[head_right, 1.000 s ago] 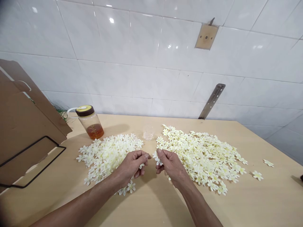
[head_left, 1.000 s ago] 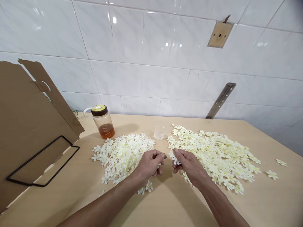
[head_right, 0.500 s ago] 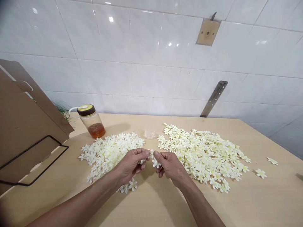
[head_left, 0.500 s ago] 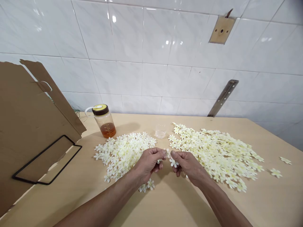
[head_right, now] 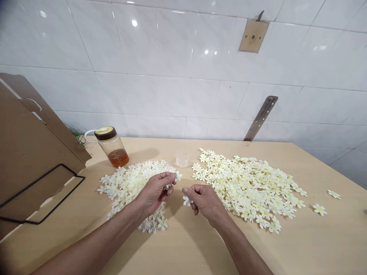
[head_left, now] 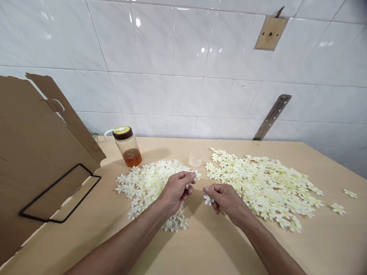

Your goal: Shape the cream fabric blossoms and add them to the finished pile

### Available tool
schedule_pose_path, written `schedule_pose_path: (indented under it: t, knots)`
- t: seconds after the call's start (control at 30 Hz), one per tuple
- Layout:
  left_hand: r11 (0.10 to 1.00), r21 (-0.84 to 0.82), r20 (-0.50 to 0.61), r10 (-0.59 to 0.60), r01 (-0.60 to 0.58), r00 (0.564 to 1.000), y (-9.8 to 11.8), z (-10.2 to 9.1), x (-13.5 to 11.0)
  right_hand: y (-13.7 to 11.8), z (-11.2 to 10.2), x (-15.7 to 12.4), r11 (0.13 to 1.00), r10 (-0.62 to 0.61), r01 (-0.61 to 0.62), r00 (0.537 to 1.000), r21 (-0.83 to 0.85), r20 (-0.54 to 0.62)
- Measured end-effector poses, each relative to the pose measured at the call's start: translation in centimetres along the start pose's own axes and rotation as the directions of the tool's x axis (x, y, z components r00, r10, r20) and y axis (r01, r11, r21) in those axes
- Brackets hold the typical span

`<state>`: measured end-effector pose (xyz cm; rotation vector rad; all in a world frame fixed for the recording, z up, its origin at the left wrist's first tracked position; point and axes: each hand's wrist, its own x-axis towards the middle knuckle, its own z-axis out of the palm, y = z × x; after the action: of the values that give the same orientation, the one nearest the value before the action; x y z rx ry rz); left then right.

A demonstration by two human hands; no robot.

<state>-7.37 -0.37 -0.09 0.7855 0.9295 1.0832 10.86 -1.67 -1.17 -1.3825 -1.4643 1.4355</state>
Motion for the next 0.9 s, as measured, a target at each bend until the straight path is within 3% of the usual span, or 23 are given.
schedule_pose_path:
  t: [0.33, 0.47, 0.53, 0.63, 0.7, 0.77, 0.9]
  knots:
    - [1.000, 0.014, 0.019, -0.013, 0.013, 1.000, 0.2, 0.0, -0.1, 0.5, 0.5, -0.2, 0.991, -0.036, 0.033, 0.999, -0.130, -0.024]
    - [1.000, 0.017, 0.024, -0.001, 0.001, 1.000, 0.3, 0.0, 0.0, -0.1, 0.9, -0.6, 0.985, -0.071, 0.084, 0.993, -0.148, 0.094]
    - [1.000, 0.027, 0.026, 0.010, -0.011, 1.000, 0.3, -0.1, 0.0, -0.4, 0.8, -0.7, 0.978, -0.120, 0.135, 0.988, -0.160, 0.098]
    - [0.997, 0.072, 0.027, -0.002, 0.000, 1.000, 0.2, 0.0, -0.1, -0.5, 0.3, -0.4, 0.990, -0.137, 0.136, 0.990, -0.033, -0.038]
    - [0.991, 0.135, 0.032, -0.028, 0.023, 0.999, 0.0, 0.3, -0.3, -0.6, 0.0, -0.2, 0.988, -0.107, 0.114, 0.992, 0.105, -0.069]
    - [0.976, 0.217, 0.043, -0.044, 0.034, 0.998, -0.1, 0.6, -0.6, -0.7, -0.1, -0.1, 0.980, -0.091, 0.094, 0.996, 0.177, -0.021]
    - [0.932, 0.363, 0.026, -0.020, 0.009, 0.999, -0.5, 1.1, -1.1, -0.7, 0.1, -0.2, 0.985, -0.101, 0.091, 0.993, 0.145, 0.062]
